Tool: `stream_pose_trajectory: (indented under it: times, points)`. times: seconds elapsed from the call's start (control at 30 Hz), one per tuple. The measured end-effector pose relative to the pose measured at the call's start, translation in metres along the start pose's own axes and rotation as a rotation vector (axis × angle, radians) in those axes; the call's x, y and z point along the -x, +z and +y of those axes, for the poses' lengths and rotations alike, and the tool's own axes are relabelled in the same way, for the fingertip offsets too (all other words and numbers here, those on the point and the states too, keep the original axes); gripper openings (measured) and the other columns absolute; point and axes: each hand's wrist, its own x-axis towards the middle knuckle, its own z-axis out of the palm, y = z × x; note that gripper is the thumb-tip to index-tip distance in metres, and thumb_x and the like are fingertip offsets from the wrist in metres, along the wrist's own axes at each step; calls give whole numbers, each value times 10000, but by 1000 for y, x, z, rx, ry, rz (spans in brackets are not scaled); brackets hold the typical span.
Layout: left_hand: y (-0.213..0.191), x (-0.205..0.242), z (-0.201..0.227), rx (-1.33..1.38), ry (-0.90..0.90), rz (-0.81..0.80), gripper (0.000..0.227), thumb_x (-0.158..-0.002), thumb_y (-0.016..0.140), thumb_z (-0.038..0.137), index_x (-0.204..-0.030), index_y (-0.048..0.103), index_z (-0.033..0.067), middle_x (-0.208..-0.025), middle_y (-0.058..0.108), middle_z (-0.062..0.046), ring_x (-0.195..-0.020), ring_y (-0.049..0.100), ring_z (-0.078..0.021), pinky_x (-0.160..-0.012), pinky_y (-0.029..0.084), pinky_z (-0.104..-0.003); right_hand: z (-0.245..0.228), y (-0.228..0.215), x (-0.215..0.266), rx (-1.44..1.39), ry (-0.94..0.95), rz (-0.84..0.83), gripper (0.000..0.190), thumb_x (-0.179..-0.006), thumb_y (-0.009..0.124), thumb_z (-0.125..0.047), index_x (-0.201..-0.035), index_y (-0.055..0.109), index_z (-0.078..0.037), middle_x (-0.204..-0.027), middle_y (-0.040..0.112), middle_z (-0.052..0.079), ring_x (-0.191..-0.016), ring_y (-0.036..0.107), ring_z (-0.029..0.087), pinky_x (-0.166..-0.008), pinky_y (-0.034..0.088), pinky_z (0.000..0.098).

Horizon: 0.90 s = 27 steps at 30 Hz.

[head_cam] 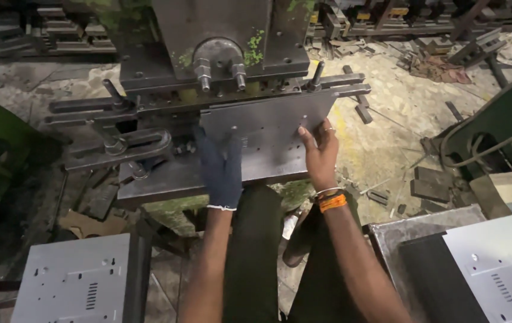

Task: Placing metal sheets into a press machine for stamping and bending, then stacking the finished components.

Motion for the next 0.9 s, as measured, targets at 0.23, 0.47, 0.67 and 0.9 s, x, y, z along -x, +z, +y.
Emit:
stream_pose_trajectory:
  times: [0.23,0.47,0.67,0.9]
  points:
    - [-12,-25,3,-92,-137,-106,712,-962,725,300,-1497,401,-39,-1370,638,-202,-1192,661,-288,-985,528,-403,-4,-13,-10,93,210,-27,286,-957,761,-127,-1165,630,19,-896,635,-7,-762,553,58,-615,458,245]
    - [-20,-44,-50,-211,-154,-293,310,-783,883,191,-992,765,-5,-874,780,-67,-744,733,-163,-675,559,-335,43,-35,-15,154,251,-141,194,-925,764,-191,-975,706,-13,-812,686,-48,-724,613,41,-633,523,239]
    - [-16,-41,-73,167,-375,-289,194,-872,758,144,-1002,758,0,-772,695,-28,-610,540,-91,-536,427,-301,50,-31,-16,126,233,-119,198,-948,788,-185,-923,721,0,-732,589,-61,-651,497,43,-586,443,243]
    - [-15,-37,-56,251,-196,-248,251,-906,721,145,-1095,709,-20,-941,754,-14,-791,675,-106,-711,553,-303,35,-25,-14,79,248,-87,178,-922,780,-175,-939,711,-12,-770,644,-68,-659,527,35,-575,430,236]
